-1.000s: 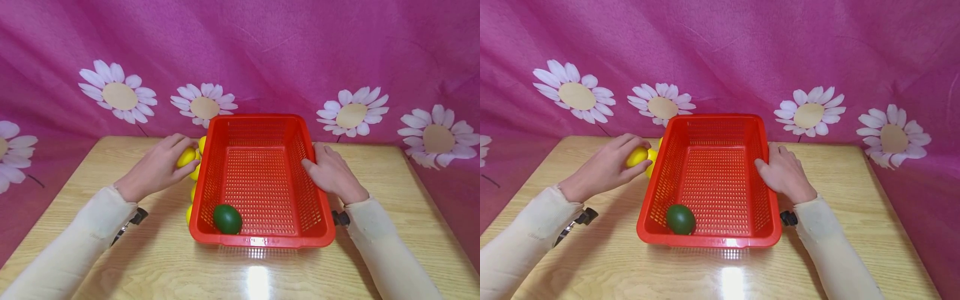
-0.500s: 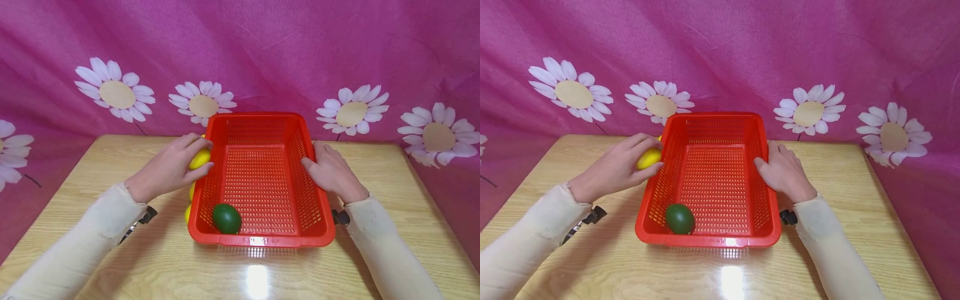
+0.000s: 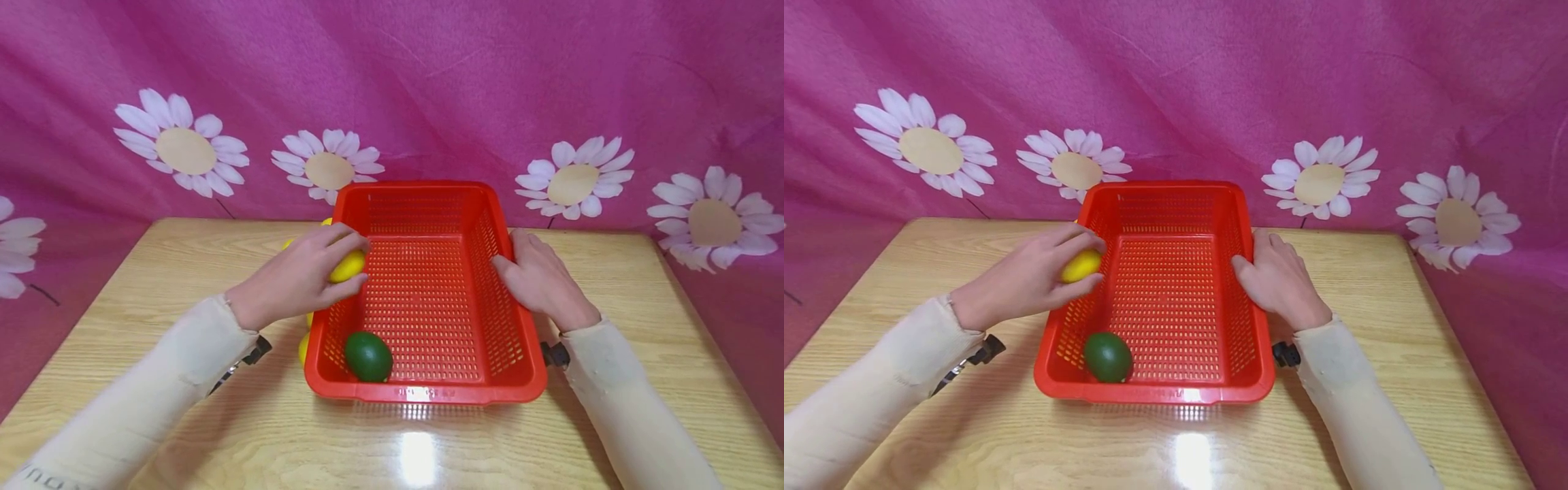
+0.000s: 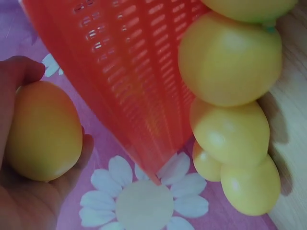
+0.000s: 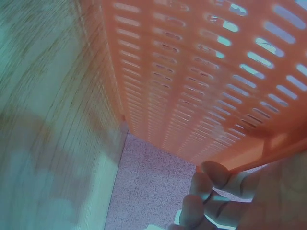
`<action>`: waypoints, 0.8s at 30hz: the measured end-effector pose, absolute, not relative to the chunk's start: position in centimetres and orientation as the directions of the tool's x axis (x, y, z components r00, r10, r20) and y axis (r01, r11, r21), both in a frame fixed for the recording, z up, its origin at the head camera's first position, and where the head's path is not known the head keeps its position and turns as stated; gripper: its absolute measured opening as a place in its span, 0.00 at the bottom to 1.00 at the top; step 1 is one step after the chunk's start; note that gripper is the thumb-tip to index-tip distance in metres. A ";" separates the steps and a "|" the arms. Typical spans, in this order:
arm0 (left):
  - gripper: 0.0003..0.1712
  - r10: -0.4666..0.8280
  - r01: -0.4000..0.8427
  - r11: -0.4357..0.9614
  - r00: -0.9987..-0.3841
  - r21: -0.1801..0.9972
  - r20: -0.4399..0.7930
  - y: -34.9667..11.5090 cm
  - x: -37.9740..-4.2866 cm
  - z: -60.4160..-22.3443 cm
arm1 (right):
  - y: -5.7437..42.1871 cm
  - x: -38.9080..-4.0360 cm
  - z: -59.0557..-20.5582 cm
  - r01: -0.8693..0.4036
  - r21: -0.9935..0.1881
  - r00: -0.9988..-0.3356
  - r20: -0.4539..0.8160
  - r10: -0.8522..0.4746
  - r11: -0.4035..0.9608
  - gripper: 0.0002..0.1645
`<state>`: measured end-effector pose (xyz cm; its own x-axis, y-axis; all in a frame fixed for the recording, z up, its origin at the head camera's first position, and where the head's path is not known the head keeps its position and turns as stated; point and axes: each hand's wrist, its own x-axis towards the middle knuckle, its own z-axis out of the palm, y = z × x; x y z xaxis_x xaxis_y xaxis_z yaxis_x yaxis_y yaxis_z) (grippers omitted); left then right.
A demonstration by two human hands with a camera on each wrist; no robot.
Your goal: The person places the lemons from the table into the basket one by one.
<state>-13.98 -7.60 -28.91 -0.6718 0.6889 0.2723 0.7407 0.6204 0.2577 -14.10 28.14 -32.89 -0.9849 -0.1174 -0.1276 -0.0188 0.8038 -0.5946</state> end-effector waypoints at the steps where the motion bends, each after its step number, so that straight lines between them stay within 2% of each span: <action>1: 0.23 0.695 0.743 0.617 -0.669 0.261 0.264 -7.4 -14.0 -28.9 | 28.1 -14.1 -32.9 -0.023 -0.587 -0.986 -0.122 -0.116 0.809 0.30; 10: 0.25 0.719 0.732 0.615 -0.673 0.292 0.174 -5.7 -14.8 -29.6 | 28.1 -14.3 -33.0 -0.017 -0.593 -0.984 -0.134 -0.120 0.805 0.28; 24: 0.24 0.780 0.759 0.568 -0.620 0.318 0.086 -4.7 -15.1 -31.2 | 28.2 -14.3 -33.0 -0.027 -0.592 -0.985 -0.121 -0.121 0.805 0.28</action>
<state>-15.12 -4.66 -31.25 -0.6201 0.7797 0.0862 0.7589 0.5684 0.3178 -14.25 28.19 -32.99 -0.9853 -0.1213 -0.1206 -0.0266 0.8053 -0.5922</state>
